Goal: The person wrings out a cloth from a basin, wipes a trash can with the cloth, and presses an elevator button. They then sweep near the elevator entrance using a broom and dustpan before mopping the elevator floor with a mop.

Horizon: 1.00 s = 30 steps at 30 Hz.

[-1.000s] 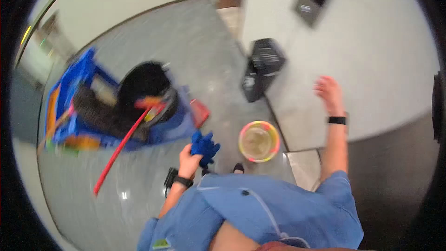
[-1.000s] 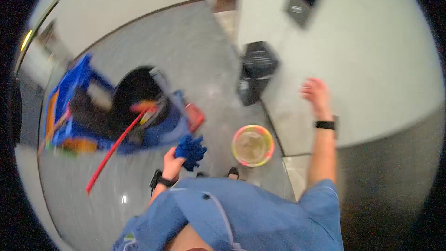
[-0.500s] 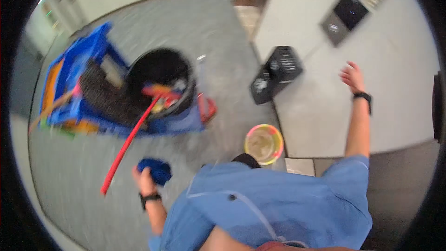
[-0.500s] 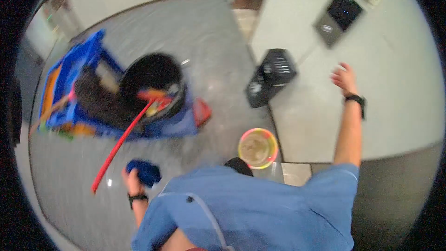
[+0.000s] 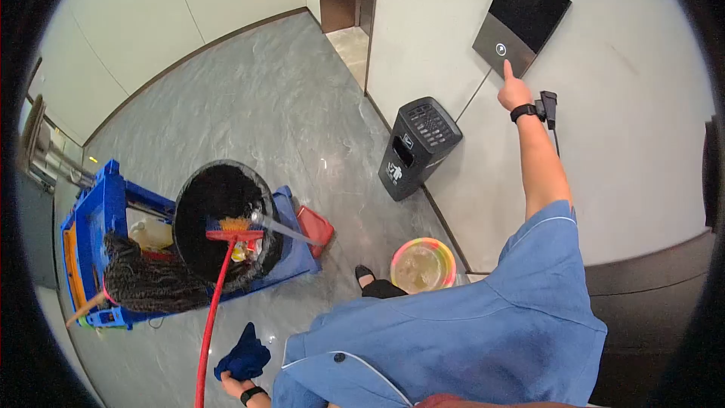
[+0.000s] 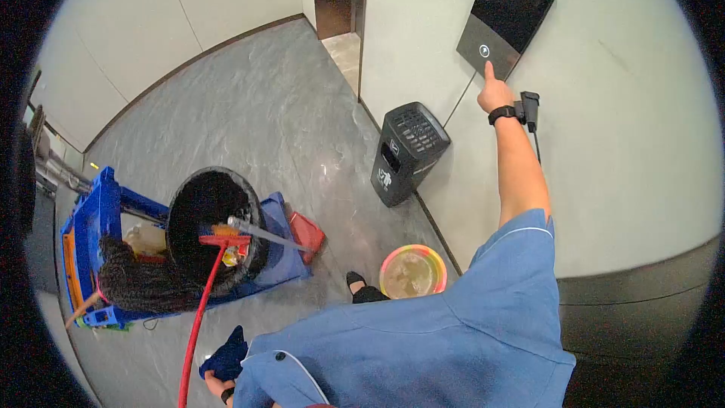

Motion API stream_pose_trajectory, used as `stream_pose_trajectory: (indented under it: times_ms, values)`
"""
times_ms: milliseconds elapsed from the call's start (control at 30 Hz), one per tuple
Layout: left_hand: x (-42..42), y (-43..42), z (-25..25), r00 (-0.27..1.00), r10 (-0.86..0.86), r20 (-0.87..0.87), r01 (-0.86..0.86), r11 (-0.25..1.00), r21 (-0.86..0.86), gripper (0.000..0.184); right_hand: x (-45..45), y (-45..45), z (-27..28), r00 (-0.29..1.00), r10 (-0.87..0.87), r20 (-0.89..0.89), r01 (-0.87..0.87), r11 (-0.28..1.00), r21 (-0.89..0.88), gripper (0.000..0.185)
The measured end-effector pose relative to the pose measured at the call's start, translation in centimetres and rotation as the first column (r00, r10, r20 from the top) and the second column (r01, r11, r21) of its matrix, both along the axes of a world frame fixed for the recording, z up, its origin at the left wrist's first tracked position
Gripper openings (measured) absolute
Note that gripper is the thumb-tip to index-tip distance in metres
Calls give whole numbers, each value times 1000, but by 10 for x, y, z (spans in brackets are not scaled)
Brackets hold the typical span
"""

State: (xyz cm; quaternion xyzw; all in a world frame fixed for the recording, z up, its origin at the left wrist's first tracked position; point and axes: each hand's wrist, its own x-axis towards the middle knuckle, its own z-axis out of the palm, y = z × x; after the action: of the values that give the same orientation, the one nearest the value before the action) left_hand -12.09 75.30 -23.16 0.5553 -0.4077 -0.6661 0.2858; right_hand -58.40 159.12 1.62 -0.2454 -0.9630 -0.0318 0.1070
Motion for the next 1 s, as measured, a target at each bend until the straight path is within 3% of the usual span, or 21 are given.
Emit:
stream_pose_trajectory:
  times_ms: [67,233,300,333,433,533,567,700,833,1000]
  values:
    - [5,-9,-11,999,24,-34,-21,997,70,48,-26,7,-4,996,-40,76,34,997,74,72]
    - [8,-13,-17,999,23,-39,-19,995,99,44,-79,56,-38,996,-71,53,60,980,190,75]
    - [10,-14,-18,999,24,-44,-19,994,111,42,-87,70,-51,993,-9,-120,58,911,408,71]
    - [11,-14,-18,999,21,-47,-16,994,112,41,-93,80,-59,993,-15,-115,60,914,402,71]
    - [17,-16,-20,999,13,-46,-7,991,132,39,-100,85,-63,988,-121,-101,148,928,340,65]
    - [19,-16,-19,998,25,-57,-15,986,166,38,-90,31,-37,999,-39,7,38,992,121,67]
    - [16,-14,-16,998,5,-57,4,989,150,37,-86,10,-34,999,-35,5,34,991,127,67]
    - [-5,-15,-4,994,-94,-59,99,992,76,37,-65,-69,-43,952,113,285,-135,989,59,60]
    - [-27,-25,4,974,-215,-69,215,977,0,36,-29,-126,-56,888,318,333,-300,948,-105,33]
    - [-38,-31,11,938,-331,-99,323,942,-92,36,24,-192,-56,771,544,331,-481,838,-257,30]
